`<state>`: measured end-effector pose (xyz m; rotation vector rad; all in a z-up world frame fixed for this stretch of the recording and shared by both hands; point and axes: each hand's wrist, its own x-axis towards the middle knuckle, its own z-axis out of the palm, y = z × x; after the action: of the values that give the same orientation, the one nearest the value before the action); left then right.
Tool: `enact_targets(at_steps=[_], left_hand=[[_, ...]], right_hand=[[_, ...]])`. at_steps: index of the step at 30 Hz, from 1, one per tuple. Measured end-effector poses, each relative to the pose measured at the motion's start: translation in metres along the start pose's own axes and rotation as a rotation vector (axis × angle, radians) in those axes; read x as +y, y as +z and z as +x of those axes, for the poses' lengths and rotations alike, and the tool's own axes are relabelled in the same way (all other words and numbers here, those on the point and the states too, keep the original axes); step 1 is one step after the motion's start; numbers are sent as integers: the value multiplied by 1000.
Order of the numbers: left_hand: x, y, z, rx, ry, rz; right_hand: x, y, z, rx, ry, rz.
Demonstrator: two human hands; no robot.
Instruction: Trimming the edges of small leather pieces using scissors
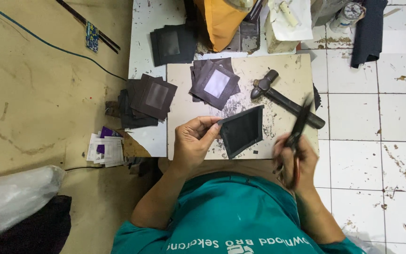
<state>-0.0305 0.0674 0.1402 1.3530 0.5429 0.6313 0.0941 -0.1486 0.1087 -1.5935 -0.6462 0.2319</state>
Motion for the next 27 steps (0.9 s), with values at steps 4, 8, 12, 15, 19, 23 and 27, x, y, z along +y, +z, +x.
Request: enact_targets(at_steps=[4,8,12,15,19,23,27], left_hand=[[11,5,-1,-23,14,33],[14,3,-6,-53,-7,39],[15,1,-10,-84,-5,43],[18,0,-11,-91,6,68],[15,0,-12,-93,5,90],[5,1,-11,-64,71,50],[3,0,-12,-40,153,12]], right_hand=[[-10,35,-42,-205,268,350],[-16,46,-42,-571,389,662],[-14,44,-37,-686,424,708],[-17,43,-35,-700,413,695],[-13,42,-35,-683,395,671],[-1,52,-47,-580,426,718],[8,55,-53,-485,473,792]])
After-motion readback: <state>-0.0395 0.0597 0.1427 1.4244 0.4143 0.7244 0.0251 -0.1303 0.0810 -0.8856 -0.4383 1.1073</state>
